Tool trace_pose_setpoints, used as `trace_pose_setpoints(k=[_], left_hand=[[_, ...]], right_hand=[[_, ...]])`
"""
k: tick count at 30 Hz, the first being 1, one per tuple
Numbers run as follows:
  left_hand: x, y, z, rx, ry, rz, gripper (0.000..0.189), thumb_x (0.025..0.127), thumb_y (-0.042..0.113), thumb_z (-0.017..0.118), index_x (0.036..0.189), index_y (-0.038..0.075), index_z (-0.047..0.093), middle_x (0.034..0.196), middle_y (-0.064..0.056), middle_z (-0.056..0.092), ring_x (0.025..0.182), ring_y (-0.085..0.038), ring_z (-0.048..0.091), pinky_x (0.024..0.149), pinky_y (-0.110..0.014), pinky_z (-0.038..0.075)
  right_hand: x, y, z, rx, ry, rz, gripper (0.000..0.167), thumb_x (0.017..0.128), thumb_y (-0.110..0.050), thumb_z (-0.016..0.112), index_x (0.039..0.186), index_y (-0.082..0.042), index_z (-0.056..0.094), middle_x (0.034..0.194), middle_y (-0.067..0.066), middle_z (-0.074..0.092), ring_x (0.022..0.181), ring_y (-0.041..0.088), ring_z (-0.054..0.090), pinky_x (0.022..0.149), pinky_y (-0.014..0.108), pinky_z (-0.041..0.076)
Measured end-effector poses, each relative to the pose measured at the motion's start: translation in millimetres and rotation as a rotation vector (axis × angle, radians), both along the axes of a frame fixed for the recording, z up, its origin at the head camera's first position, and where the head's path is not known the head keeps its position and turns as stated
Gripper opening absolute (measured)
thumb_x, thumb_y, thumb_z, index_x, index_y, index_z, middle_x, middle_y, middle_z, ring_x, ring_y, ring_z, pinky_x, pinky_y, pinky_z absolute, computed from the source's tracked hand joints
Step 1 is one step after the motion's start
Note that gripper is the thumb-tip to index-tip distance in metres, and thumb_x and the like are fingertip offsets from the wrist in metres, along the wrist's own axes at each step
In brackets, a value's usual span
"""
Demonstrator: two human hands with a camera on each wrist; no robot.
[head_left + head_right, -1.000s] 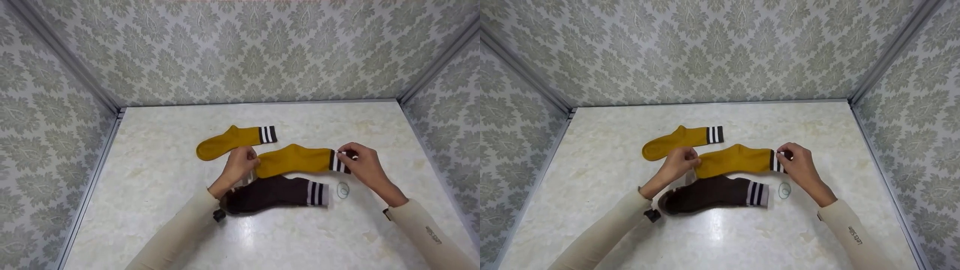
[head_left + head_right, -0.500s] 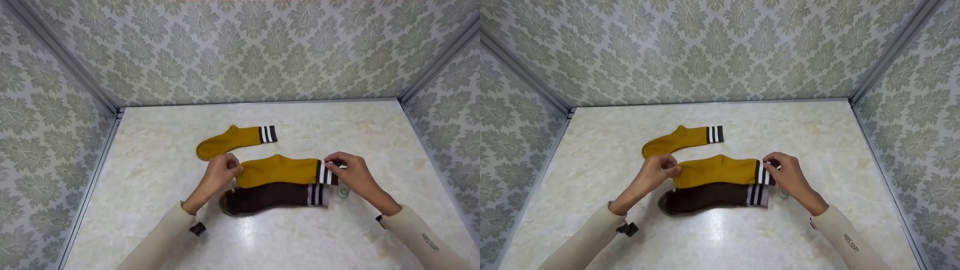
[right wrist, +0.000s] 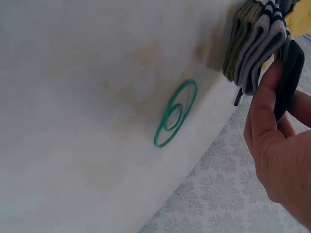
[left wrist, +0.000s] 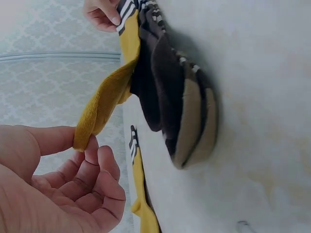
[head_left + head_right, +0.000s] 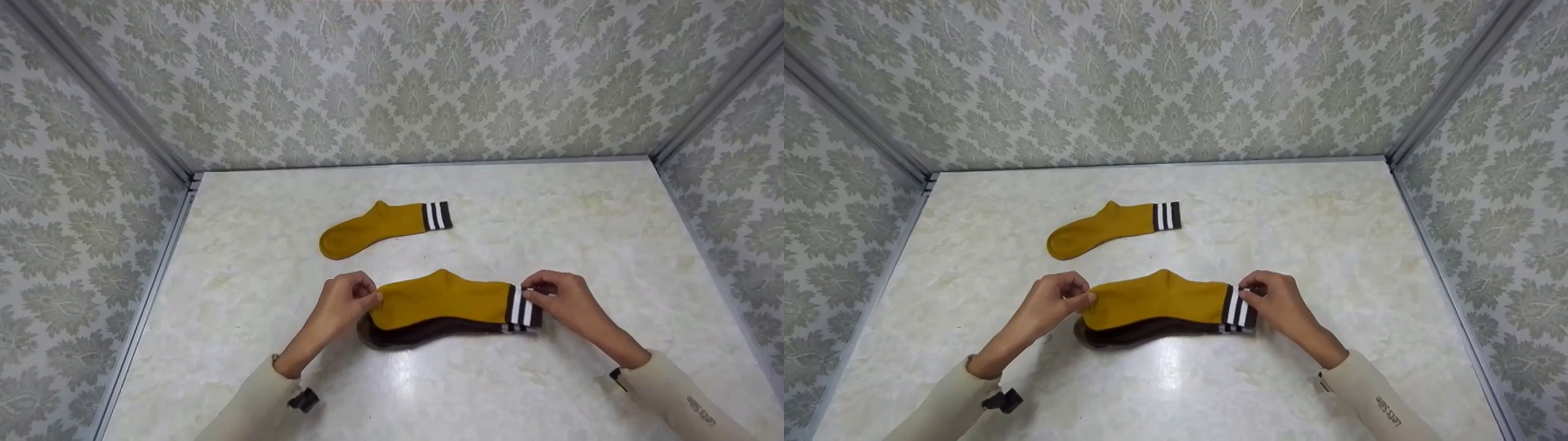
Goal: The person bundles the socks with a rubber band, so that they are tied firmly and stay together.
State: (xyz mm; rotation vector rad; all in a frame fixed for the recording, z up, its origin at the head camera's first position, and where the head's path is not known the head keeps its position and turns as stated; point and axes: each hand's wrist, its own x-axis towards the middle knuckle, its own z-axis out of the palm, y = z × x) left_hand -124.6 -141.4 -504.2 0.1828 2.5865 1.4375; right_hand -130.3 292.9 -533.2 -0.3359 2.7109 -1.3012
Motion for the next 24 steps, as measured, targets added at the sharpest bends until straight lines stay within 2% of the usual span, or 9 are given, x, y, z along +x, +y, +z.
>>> trace_pose_setpoints(k=[5, 15, 24], left_hand=[[6.6, -3.9, -4.2, 0.002, -0.04, 0.017, 0.012, 0.098, 0.006, 0.081, 0.09, 0.006, 0.072, 0.077, 0.0, 0.064, 0.072, -0.016, 0.056, 0.064, -0.027, 0.048], [19.5, -9.2, -19.0, 0.023, -0.075, 0.007, 0.011, 0.099, 0.006, 0.08, 0.091, 0.005, 0.072, 0.075, 0.0, 0.064, 0.07, -0.015, 0.058, 0.065, -0.027, 0.051], [28.2, -9.2, -35.8, -0.012, -0.07, 0.0, 0.009, 0.1, 0.005, 0.078, 0.093, 0.004, 0.073, 0.08, -0.001, 0.065, 0.073, -0.016, 0.058, 0.066, -0.025, 0.051]], right_hand=[[1.9, -2.7, -1.2, 0.01, -0.005, -0.011, 0.01, 0.102, -0.004, 0.078, 0.111, -0.008, 0.082, 0.109, 0.007, 0.08, 0.099, 0.025, 0.077, 0.081, 0.023, 0.058], [3.7, -7.2, -8.7, 0.018, -0.001, -0.036, 0.01, 0.1, -0.003, 0.08, 0.109, -0.007, 0.082, 0.108, 0.007, 0.08, 0.094, 0.02, 0.075, 0.08, 0.022, 0.057], [4.8, -6.1, -18.8, 0.048, 0.09, 0.014, 0.013, 0.098, -0.001, 0.082, 0.108, -0.009, 0.081, 0.102, 0.001, 0.075, 0.09, 0.017, 0.069, 0.077, 0.025, 0.057]])
